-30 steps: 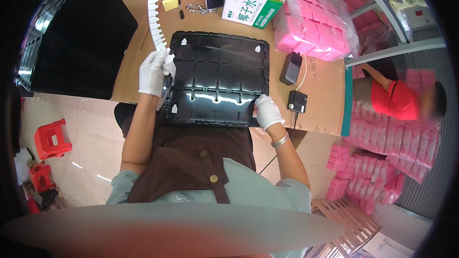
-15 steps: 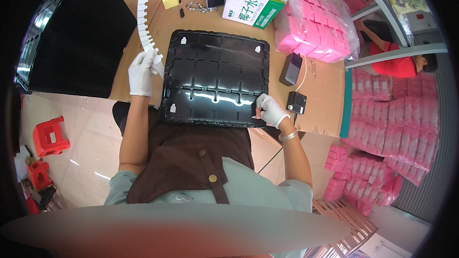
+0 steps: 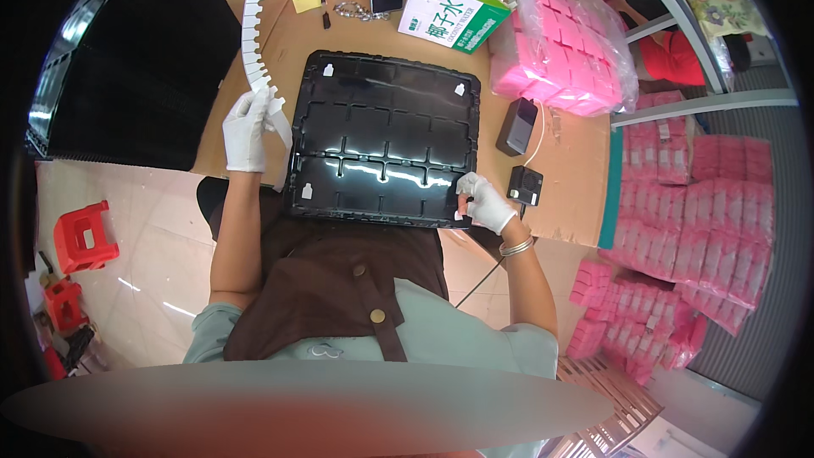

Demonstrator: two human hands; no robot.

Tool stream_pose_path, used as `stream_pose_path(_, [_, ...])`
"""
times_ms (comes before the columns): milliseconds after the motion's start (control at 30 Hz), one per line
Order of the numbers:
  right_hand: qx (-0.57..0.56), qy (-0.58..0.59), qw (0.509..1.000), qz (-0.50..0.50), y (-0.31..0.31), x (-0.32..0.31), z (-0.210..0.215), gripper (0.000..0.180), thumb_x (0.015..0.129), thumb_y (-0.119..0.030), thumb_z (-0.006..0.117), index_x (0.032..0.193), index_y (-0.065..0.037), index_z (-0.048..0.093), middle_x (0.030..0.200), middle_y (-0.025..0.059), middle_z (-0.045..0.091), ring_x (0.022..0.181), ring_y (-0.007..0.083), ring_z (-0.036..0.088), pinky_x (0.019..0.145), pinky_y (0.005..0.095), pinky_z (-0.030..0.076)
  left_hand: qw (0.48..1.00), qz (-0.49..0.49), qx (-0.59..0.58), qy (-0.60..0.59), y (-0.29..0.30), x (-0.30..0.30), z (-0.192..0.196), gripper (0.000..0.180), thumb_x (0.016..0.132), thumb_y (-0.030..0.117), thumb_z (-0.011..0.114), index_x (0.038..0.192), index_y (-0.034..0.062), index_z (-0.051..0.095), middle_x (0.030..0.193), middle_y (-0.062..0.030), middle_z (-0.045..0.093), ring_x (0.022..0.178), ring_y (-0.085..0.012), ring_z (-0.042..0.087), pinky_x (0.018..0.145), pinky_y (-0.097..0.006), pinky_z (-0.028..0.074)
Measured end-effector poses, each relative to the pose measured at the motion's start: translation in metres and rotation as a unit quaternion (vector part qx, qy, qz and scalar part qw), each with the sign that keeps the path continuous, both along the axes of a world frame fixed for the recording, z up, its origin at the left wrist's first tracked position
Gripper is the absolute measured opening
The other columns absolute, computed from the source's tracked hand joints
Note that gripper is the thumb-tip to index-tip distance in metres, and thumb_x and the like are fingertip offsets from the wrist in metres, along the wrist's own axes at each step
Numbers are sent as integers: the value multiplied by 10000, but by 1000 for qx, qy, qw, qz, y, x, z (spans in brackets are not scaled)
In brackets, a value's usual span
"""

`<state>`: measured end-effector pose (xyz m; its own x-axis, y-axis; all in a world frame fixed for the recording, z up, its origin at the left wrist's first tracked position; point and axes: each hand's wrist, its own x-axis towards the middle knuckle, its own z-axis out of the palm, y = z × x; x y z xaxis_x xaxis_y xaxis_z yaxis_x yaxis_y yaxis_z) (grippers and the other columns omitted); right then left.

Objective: The person assembles pink foam dividers into a black plastic tray by hand.

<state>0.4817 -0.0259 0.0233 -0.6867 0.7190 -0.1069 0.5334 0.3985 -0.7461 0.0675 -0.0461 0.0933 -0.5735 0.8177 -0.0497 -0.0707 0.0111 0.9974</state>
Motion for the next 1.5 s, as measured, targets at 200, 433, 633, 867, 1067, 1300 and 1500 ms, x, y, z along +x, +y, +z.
stream_pose_path(200, [-71,61,960,-265,63,-25,-4,179,686,129,465,743,0,575,657,95,606,631,175,608,647,300,490,1000,-4,8,16,-1,-11,0,204,886,181,575,923,-5,651,768,-13,634,589,-23,511,482,-167,361])
stream_pose_path(433, [126,-52,930,-341,172,-56,-38,140,759,-42,538,839,-27,651,748,178,639,718,272,637,660,350,485,1000,-21,-3,7,-11,-14,9,203,885,152,574,983,-17,630,843,-28,645,728,-60,596,539,-167,389])
stream_pose_path(633, [36,-135,971,-194,210,-47,-38,83,742,-50,568,738,-25,647,720,181,629,689,275,630,630,354,484,1000,-10,-18,-23,-11,-20,9,212,883,153,581,977,-33,622,873,-45,643,767,-81,593,673,-197,457])
stream_pose_path(867, [144,-199,936,-251,192,-65,-25,43,730,-53,566,749,-37,601,751,190,613,715,327,614,657,389,484,999,-18,2,-39,-2,-20,-2,196,884,137,578,959,-37,625,872,-44,643,781,-76,582,694,-204,468])
stream_pose_path(1067, [223,-230,914,-250,184,-71,-24,24,725,-59,566,721,-52,588,786,201,610,753,351,603,677,413,473,999,-18,-15,-34,-1,-19,-6,184,881,122,576,946,-43,627,863,-43,643,774,-71,578,707,-213,484])
stream_pose_path(1300, [45,17,939,-339,204,-41,-44,64,754,23,525,706,0,560,651,78,585,615,142,537,570,288,420,999,-15,-5,-46,-5,-24,-4,184,880,117,577,950,-46,623,861,-43,641,772,-76,582,703,-209,482])
stream_pose_path(1500, [-16,67,955,-289,167,-168,12,85,772,13,512,724,-25,571,598,55,569,549,125,553,499,256,448,998,-13,29,-55,-6,-27,0,185,874,117,584,951,-47,623,862,-43,641,763,-75,584,705,-210,484])
